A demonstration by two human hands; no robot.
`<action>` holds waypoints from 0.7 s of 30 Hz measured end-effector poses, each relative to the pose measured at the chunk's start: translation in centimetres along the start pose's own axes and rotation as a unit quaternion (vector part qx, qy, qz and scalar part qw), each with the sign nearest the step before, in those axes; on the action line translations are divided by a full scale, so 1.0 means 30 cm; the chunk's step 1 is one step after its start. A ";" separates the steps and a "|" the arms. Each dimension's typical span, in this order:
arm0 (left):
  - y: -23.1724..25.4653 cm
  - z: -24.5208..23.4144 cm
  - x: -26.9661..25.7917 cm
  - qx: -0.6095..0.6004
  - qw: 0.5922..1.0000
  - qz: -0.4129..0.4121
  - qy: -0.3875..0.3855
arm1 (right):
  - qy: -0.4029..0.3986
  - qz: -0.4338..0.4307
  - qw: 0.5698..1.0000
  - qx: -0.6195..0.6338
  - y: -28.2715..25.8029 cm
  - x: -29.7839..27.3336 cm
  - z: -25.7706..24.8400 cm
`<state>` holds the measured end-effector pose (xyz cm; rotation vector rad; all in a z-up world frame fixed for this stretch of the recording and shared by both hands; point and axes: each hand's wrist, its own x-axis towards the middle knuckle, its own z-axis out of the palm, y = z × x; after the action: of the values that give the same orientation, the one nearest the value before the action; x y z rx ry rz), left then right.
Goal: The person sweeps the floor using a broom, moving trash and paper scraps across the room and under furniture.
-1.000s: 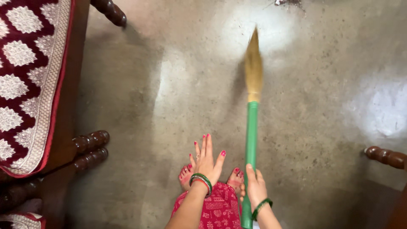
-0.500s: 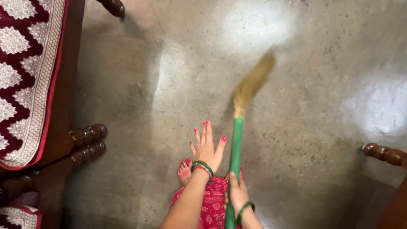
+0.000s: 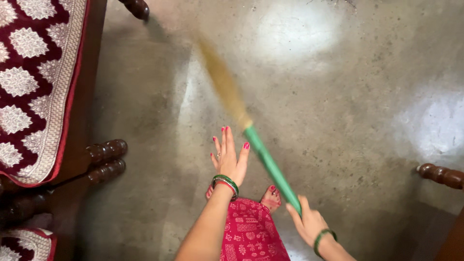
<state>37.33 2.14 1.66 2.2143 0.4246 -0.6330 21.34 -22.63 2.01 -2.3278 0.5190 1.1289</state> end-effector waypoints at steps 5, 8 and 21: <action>-0.075 0.024 -0.052 -0.018 1.000 -0.020 0.001 | -0.207 -0.017 0.945 -0.254 0.055 -0.054 0.063; -0.121 0.021 -0.089 -0.022 0.999 -0.038 -0.028 | -0.237 -0.003 0.926 -0.296 -0.002 -0.028 0.124; -0.279 -0.095 -0.137 -0.067 0.995 -0.067 0.023 | 0.014 0.090 0.994 -0.062 -0.229 0.161 0.055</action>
<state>30.76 9.26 0.62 2.0883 0.6260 -0.6080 26.80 -16.71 -0.91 -2.4462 0.6997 1.2450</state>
